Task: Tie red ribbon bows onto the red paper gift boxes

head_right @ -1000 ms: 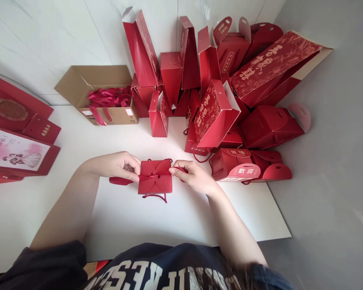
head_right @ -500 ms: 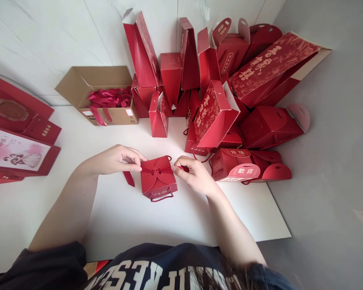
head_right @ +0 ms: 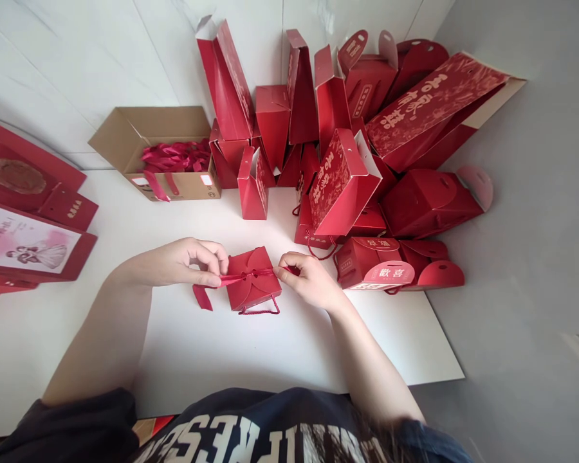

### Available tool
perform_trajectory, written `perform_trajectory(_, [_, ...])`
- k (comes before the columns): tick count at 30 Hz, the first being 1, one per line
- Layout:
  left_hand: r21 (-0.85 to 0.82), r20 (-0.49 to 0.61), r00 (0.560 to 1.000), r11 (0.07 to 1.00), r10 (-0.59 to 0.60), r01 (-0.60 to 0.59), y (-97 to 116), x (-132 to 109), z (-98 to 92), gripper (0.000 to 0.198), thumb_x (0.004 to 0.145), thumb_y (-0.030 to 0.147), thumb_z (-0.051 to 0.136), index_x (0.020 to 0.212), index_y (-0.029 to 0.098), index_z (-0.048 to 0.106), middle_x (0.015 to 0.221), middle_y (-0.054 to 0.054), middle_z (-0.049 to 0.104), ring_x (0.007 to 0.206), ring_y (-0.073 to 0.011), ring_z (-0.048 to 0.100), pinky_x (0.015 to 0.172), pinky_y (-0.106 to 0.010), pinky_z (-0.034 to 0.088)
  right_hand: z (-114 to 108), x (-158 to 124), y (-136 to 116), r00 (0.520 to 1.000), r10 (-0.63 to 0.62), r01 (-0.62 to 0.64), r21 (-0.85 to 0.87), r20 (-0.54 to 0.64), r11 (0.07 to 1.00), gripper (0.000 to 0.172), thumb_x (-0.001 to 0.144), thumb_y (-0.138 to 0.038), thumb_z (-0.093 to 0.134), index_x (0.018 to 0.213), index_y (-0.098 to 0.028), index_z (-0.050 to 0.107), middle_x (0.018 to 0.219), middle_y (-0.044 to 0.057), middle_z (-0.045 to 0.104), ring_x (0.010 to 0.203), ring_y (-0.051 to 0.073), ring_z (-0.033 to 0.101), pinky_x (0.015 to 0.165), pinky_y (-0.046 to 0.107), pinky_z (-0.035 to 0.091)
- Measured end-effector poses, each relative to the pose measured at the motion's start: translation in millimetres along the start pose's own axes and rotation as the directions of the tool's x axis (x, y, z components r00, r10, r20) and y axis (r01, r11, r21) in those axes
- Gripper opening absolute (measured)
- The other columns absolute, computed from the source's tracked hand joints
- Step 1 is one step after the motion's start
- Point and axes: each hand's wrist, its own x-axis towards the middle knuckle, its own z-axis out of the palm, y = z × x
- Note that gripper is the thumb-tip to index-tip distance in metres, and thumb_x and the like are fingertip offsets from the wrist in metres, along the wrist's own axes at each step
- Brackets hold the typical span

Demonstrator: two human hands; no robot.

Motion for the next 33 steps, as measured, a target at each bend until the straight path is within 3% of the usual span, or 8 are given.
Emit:
perform_trajectory(5, [-0.35,-0.002,0.999,0.936,0.048,-0.045,2,13,13.0,0.017,0.083,0.035,0.07,0.083,0.019,0.076,0.122,-0.008,0.068,0.094,-0.0177,0.066,0.082,-0.028,0.051,1,0,0,1.0,0.022,-0.022,0.008,0.006,1.0,0.026,0.094,-0.033,0.053,0.072,-0.019,0.055,0.075,-0.001,0.055,0.071,0.015,0.05,0.067,0.029,0.036])
perform_trajectory(9, [-0.478,-0.072,0.997,0.878,-0.009,-0.027,3,16,18.1,0.025,0.086,0.039,0.066,0.092,0.017,0.074,0.117,-0.012,0.07,0.072,-0.013,0.067,0.059,-0.023,0.051,-3,-3,-3,1.0,0.006,-0.006,0.043,-0.009,0.999,0.027,0.094,-0.034,0.054,0.071,-0.02,0.056,0.074,0.0,0.055,0.07,0.015,0.05,0.067,0.029,0.038])
perform_trajectory(12, [-0.428,-0.163,0.986,0.902,-0.014,-0.058,5,10,13.7,0.021,0.085,0.037,0.067,0.09,0.017,0.074,0.112,-0.009,0.071,0.063,-0.0083,0.062,0.053,-0.02,0.048,-9,-9,-10,0.987,-0.098,0.105,0.055,-0.129,0.993,0.025,0.092,-0.033,0.058,0.07,-0.02,0.058,0.101,0.005,0.06,0.095,0.02,0.057,0.084,0.033,0.043])
perform_trajectory(14, [-0.386,-0.208,0.978,0.921,-0.036,-0.048,9,3,10.0,0.02,0.085,0.037,0.068,0.084,0.017,0.072,0.1,-0.006,0.072,0.061,-0.008,0.061,0.054,-0.02,0.049,-13,-12,-16,0.972,-0.14,0.15,0.039,-0.19,0.988,0.024,0.091,-0.031,0.06,0.07,-0.02,0.06,0.128,0.007,0.054,0.122,0.025,0.05,0.1,0.038,0.037])
perform_trajectory(16, [-0.347,-0.217,0.973,0.938,-0.083,0.003,12,-2,8.1,0.023,0.085,0.04,0.067,0.081,0.018,0.07,0.082,-0.003,0.072,0.061,-0.0102,0.063,0.058,-0.022,0.052,-15,-14,-19,0.976,-0.135,0.146,0.053,-0.173,0.988,0.024,0.092,-0.031,0.06,0.071,-0.02,0.061,0.137,0.007,0.052,0.128,0.027,0.048,0.105,0.04,0.036])
perform_trajectory(20, [-0.305,-0.249,0.959,0.951,-0.138,0.057,13,-5,9.8,0.026,0.086,0.044,0.064,0.083,0.018,0.07,0.083,-0.005,0.074,0.079,-0.0171,0.07,0.073,-0.028,0.056,-15,-14,-20,0.986,-0.105,0.114,0.07,-0.127,0.991,0.025,0.094,-0.034,0.057,0.073,-0.021,0.061,0.108,0.008,0.068,0.098,0.024,0.063,0.087,0.037,0.046])
perform_trajectory(24, [-0.303,-0.261,0.958,0.952,-0.12,0.037,9,-2,11.2,0.026,0.086,0.042,0.064,0.083,0.017,0.07,0.091,-0.007,0.074,0.088,-0.0196,0.069,0.082,-0.033,0.056,-12,-14,-17,0.991,-0.076,0.08,0.027,-0.111,0.996,0.027,0.094,-0.036,0.056,0.072,-0.02,0.062,0.078,0.004,0.063,0.075,0.019,0.057,0.071,0.032,0.043])
perform_trajectory(33, [0.057,-0.163,0.979,0.99,-0.119,0.13,4,-6,0.8,0.025,0.084,0.041,0.061,0.074,0.019,0.069,0.073,0.0,0.066,0.065,-0.013,0.055,0.058,-0.024,0.04,-13,-10,-10,0.987,-0.082,0.088,0.039,-0.135,0.995,0.026,0.093,-0.034,0.057,0.072,-0.019,0.058,0.083,0.003,0.056,0.076,0.016,0.051,0.072,0.03,0.039])
